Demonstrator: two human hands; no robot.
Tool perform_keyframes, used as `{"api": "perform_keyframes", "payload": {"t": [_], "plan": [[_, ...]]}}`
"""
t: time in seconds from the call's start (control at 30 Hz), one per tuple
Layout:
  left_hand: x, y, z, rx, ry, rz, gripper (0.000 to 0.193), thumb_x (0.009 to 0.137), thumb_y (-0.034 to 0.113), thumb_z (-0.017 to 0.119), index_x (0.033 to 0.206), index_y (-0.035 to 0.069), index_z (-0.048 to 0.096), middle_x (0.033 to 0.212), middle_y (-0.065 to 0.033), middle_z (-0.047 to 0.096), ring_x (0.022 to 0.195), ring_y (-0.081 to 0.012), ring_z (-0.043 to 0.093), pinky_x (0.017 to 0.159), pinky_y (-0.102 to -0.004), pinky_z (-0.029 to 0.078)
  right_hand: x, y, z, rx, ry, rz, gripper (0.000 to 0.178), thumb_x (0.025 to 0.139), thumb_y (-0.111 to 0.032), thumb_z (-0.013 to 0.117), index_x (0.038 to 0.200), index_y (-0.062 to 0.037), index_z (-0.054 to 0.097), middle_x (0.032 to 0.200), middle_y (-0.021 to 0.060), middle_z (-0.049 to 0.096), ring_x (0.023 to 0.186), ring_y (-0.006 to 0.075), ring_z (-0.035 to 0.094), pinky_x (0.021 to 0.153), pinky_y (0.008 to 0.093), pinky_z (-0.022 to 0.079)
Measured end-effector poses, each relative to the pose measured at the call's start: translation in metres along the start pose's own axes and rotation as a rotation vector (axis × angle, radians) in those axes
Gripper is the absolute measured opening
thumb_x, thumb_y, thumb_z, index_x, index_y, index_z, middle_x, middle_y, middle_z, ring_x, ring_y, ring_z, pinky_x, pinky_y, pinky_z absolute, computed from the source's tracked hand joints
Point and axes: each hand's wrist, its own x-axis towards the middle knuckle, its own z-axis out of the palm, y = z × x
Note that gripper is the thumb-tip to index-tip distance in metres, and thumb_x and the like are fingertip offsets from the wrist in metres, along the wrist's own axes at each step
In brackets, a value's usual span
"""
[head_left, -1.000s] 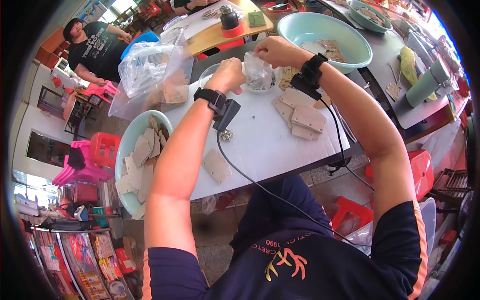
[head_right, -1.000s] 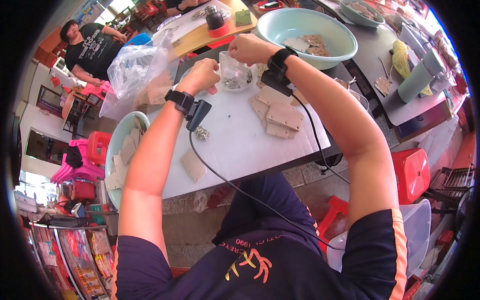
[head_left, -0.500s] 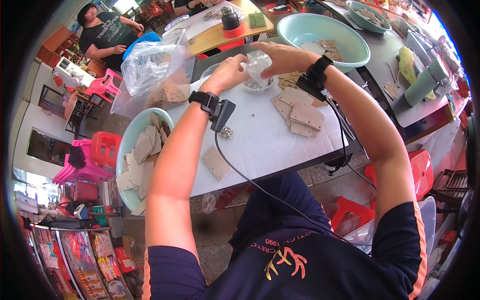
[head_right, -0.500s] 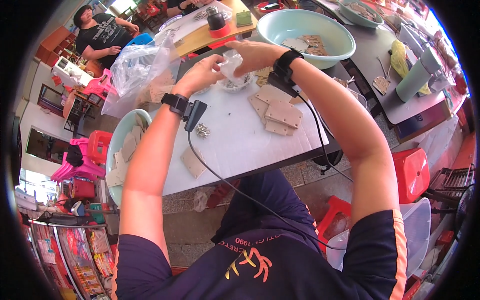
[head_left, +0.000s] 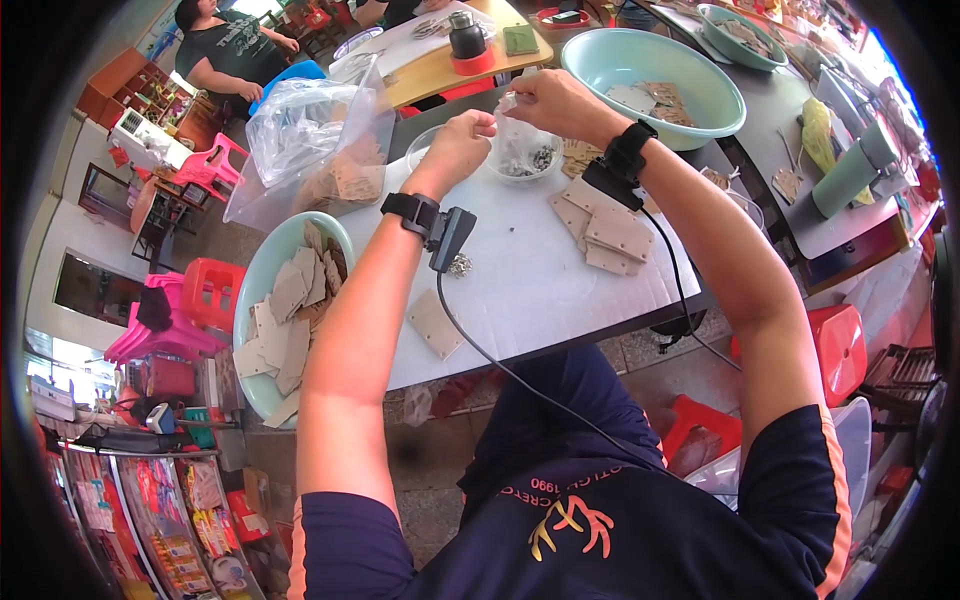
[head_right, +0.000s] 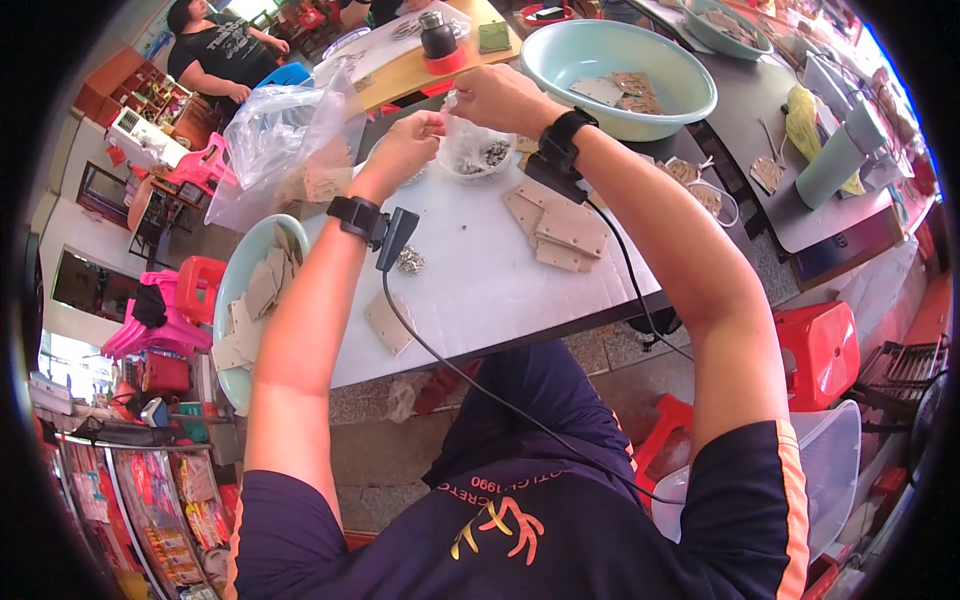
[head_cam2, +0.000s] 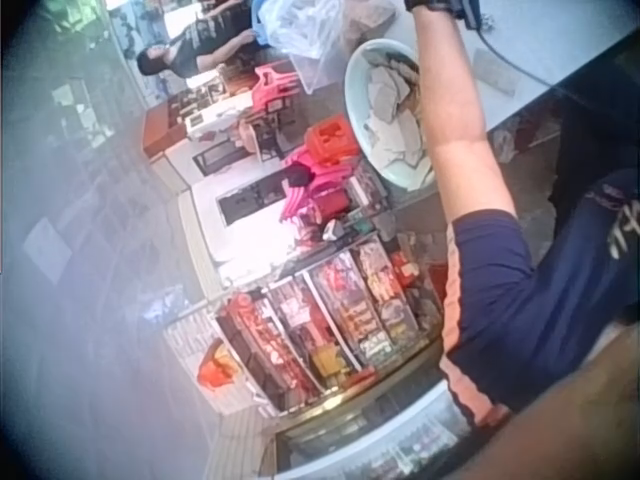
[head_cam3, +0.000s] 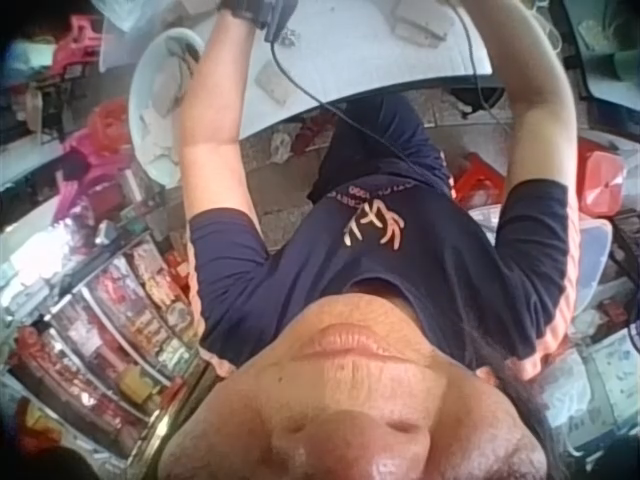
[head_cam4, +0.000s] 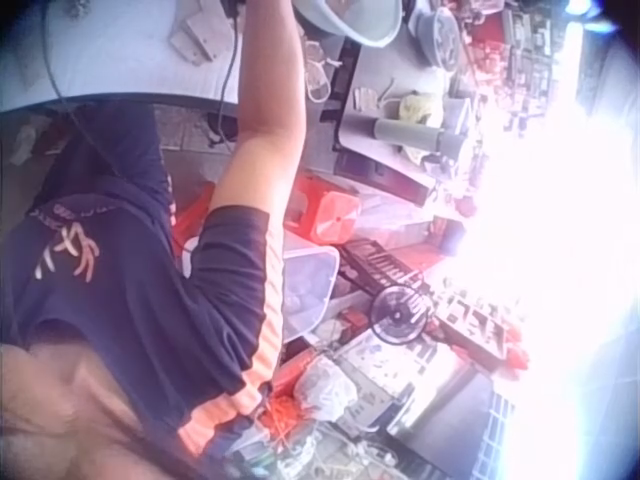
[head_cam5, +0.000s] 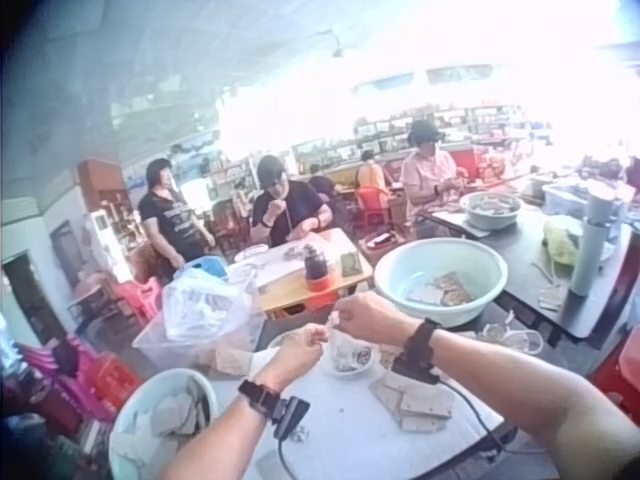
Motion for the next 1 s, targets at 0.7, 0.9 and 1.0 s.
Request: {"api": "perform_keyframes", "payload": {"t": [0.7,0.9,1.0], "plan": [[-0.005,0.008,-0.003,0.141,-0.093,0.053,0.034,0.084,0.009,0.054,0.117,0.001,0.059,0.093,0.0001,0.058,0.082,-0.0091,0.051,0.075,-0.0242,0.043,-0.013,-0.016,-0.025,0.012,0.095,-0.008,0.029,0.085,-0.024,0.067,0.106,-0.0047,0.067,0.068,0.0126,0.061,0.059,0.0187,0.054,0.062,0.0336,0.048],[-0.004,0.019,0.001,0.026,-0.11,0.083,0.034,0.085,0.006,0.055,0.118,0.003,0.059,0.095,0.0014,0.059,0.085,-0.008,0.052,0.073,-0.0241,0.043,-0.018,-0.011,-0.026,0.108,0.074,-0.131,0.029,0.085,-0.022,0.067,0.108,-0.0042,0.067,0.077,0.0139,0.067,0.067,0.0217,0.063,0.069,0.0331,0.052],[-0.008,0.029,0.001,0.212,-0.1,-0.01,0.034,0.085,0.003,0.054,0.118,0.003,0.06,0.097,0.0011,0.061,0.085,-0.007,0.052,0.075,-0.0241,0.043,-0.019,-0.01,-0.031,0.119,-0.006,-0.197,0.03,0.086,-0.023,0.067,0.108,-0.0035,0.067,0.08,0.013,0.068,0.07,0.0214,0.064,0.071,0.0324,0.051]]}}
